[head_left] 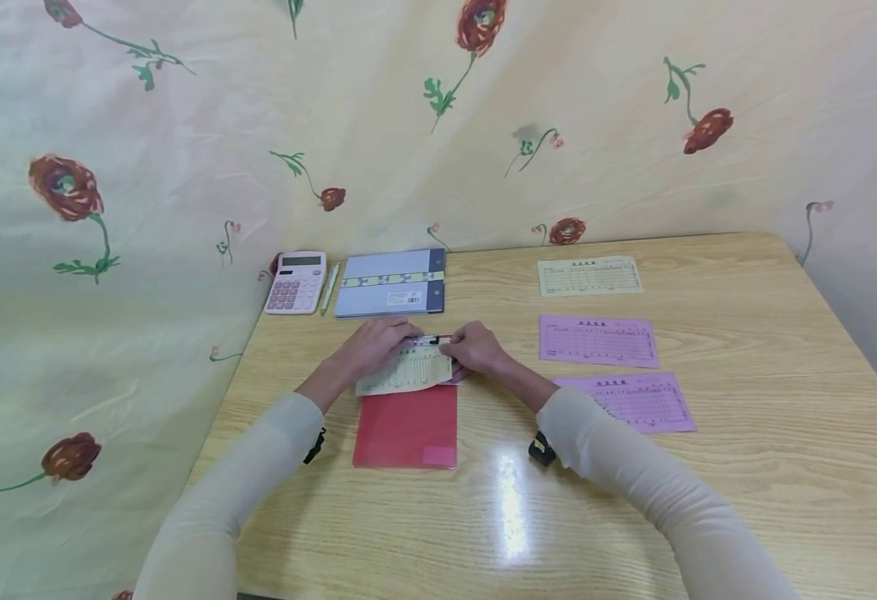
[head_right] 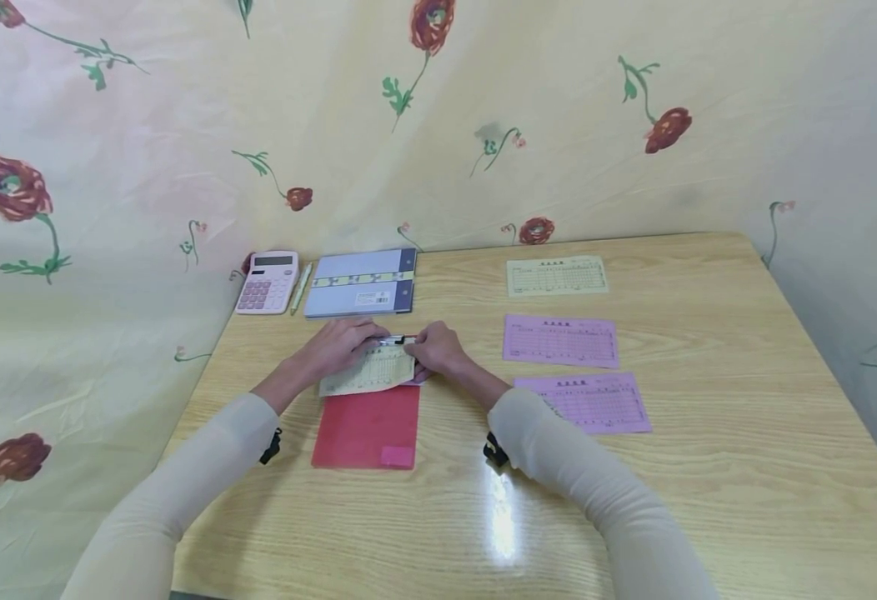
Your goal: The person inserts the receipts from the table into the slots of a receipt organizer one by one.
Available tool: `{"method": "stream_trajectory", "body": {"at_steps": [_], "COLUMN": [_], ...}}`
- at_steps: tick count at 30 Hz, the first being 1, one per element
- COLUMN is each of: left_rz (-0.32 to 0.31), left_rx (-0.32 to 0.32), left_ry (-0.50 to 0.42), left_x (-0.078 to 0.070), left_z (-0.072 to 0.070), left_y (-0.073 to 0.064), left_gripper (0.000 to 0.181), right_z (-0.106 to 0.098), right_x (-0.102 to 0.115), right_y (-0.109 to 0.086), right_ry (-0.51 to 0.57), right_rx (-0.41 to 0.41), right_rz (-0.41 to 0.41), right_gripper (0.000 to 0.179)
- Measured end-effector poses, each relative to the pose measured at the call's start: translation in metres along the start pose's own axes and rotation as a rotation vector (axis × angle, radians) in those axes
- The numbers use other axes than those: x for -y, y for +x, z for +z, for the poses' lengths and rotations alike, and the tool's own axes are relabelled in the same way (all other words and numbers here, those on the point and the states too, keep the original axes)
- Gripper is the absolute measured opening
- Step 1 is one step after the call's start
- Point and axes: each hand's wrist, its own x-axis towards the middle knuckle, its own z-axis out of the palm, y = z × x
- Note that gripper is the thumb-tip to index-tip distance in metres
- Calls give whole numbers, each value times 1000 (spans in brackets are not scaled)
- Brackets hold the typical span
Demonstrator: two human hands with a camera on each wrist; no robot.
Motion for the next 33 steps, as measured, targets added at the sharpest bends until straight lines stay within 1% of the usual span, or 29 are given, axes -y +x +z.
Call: {"method": "stream_trajectory", "body": {"at_steps": [5,10,18,25,33], "left_rz": [-10,-17,-3,-11,-16], "left_rx": [2,5,-20,-7,-4], "left_ry": [-3,-1,-9,-7,-7], "left_x": [-1,-1,-1,0,0], "left_z": [0,1,1,1,2], "left_y": [0,0,-1,0,-1], "left_gripper": [24,25,23,25,25], "right_z": [1,0,0,-1,-1], "right_x": [-1,-1,-1,0,-1], "right_y": [-1,-2,-2,-3,-1], "right_ry": [28,24,48,52,48], "right_rx": [-4,5,24,22,12], "right_rz": [-3,-3,-4,0,2], "right_gripper": [23,26,32,34,35]}}
